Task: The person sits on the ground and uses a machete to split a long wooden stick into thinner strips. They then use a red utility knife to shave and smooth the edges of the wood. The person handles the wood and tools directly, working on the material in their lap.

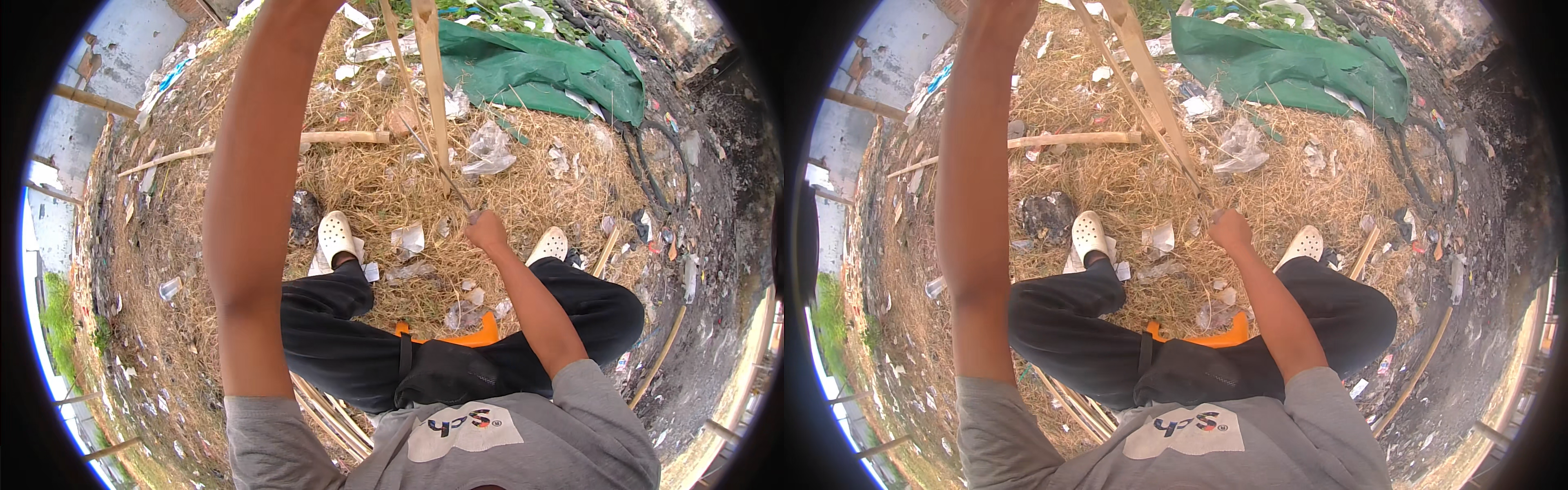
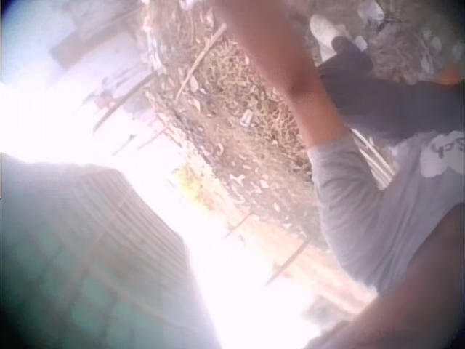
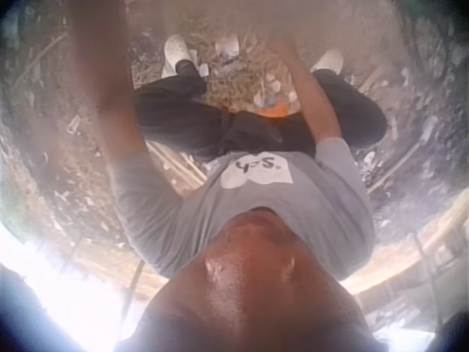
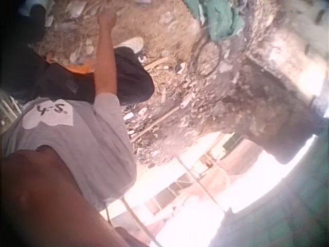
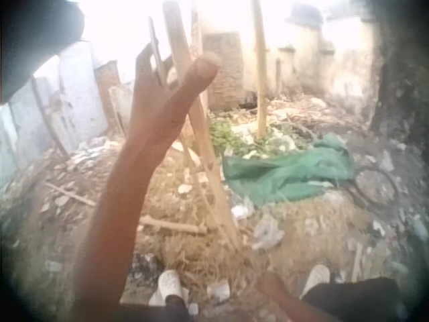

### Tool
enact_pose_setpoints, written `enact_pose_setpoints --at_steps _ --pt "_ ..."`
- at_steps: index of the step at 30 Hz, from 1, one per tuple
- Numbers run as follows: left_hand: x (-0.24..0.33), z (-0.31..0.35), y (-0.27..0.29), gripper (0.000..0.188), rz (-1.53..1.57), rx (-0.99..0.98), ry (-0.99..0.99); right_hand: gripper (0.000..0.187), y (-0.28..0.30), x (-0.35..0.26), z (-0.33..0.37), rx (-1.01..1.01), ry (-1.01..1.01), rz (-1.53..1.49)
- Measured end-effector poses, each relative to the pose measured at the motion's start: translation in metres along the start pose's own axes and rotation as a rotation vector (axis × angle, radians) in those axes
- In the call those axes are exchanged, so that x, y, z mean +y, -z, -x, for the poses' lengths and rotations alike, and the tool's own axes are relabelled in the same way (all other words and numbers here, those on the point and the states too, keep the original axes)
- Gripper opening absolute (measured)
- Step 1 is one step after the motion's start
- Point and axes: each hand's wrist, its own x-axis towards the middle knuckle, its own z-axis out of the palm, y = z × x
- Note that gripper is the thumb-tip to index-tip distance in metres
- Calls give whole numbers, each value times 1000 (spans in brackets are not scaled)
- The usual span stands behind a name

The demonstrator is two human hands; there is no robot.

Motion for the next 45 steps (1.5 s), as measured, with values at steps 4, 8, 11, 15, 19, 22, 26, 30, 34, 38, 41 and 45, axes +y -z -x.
enact_pose_setpoints --at_steps 4,8,11,15,19,22,26,30,34,38,41,45 --pt "-33 -1 -10 96 -485 674 -175 33 14 -43 6 -67 19 31" --pt "-57 14 -2 70 -717 541 47 31 -13 -7 -8 -125 -22 -158" --pt "-69 1 28 59 -361 606 231 30 -34 -14 -4 -256 -38 -390" --pt "-69 25 18 62 -421 374 -25 14 -39 -23 5 -322 -118 -593" --pt "-71 21 19 67 -369 360 34 14 -41 -16 8 -468 -177 -864" --pt "-71 21 19 73 -306 288 56 14 -42 -17 15 -592 -291 -981" --pt "-61 30 24 76 -101 217 76 15 -43 -17 16 -661 -277 -1053" --pt "-42 39 -6 76 -380 308 -20 15 -58 -13 23 -724 -292 -1144" --pt "-41 48 12 69 -323 245 11 15 -94 -20 40 -1307 -106 -1864" --pt "-44 54 43 66 -307 310 127 18 -86 -36 28 -879 -188 -1323" --pt "-28 55 48 67 -190 317 -6 11 -70 -38 38 -515 -182 -1048" --pt "-38 57 43 64 -123 249 -19 15 -46 -41 30 -280 -11 -682"
